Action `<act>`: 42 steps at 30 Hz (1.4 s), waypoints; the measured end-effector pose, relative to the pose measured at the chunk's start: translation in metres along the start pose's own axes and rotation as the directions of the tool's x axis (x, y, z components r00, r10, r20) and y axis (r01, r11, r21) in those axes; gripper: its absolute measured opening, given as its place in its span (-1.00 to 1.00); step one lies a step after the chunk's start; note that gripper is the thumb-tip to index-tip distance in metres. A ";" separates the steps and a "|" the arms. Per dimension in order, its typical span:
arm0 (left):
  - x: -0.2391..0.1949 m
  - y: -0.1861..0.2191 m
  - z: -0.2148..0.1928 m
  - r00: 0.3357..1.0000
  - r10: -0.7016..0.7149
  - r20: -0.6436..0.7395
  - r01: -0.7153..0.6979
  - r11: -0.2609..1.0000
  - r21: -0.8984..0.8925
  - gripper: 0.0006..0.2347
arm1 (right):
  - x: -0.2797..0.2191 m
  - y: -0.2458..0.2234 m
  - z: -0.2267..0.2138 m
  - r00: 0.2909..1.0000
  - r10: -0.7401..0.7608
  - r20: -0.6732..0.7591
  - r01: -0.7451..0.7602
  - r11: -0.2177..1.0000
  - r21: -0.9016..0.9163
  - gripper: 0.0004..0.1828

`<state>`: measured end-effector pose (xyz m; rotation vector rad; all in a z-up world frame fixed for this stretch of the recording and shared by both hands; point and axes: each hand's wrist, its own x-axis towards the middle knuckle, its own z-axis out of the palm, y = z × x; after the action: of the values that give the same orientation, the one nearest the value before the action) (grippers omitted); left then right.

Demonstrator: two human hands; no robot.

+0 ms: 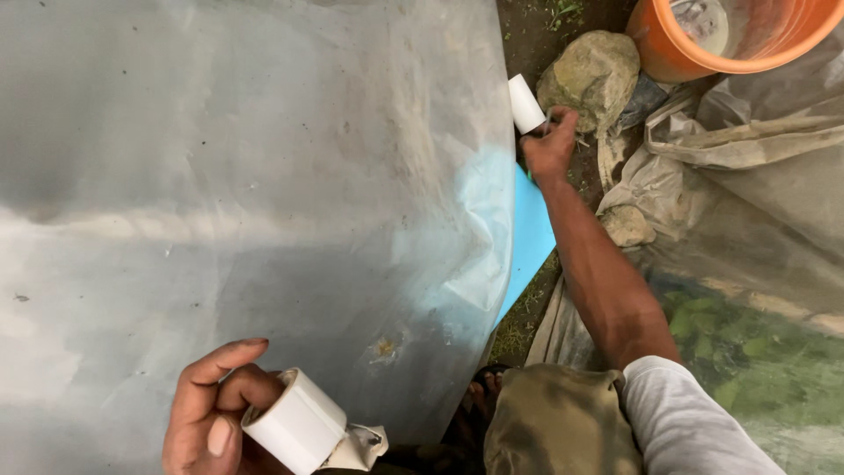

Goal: The person uses a roll of white tape and green-handled scissors to patch a hole in a large translucent plastic sheet. They tear off pieces of tape, apply them over the damaged area, and trim the excess with scissors.

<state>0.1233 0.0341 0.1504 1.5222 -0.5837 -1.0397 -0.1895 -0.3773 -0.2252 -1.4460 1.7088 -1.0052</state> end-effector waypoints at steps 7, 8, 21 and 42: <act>0.005 -0.007 0.032 0.991 -0.105 -0.086 0.101 0.994 -0.049 -0.45 | 0.017 0.015 0.024 0.955 0.246 -0.164 -0.119 0.828 0.548 -0.68; 0.008 -0.006 0.038 0.983 -0.158 -0.089 0.159 0.987 0.003 -0.45 | 0.018 0.009 0.020 0.937 0.317 -0.148 -0.176 0.794 0.582 -0.70; 0.056 -0.008 0.088 0.944 -0.063 0.325 -0.039 0.954 0.298 -0.63 | -0.066 -0.146 -0.191 0.902 -0.203 0.382 -0.198 0.592 0.782 -0.82; 0.058 -0.028 0.116 0.789 -0.202 0.580 0.039 0.959 0.281 -0.71 | -0.111 -0.211 -0.125 0.561 -0.229 0.795 -0.546 0.620 0.564 -0.89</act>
<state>0.0470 -0.0677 0.1111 1.4434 -1.1152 -1.6275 -0.1824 -0.2700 0.0219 -0.8395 0.5234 -0.6120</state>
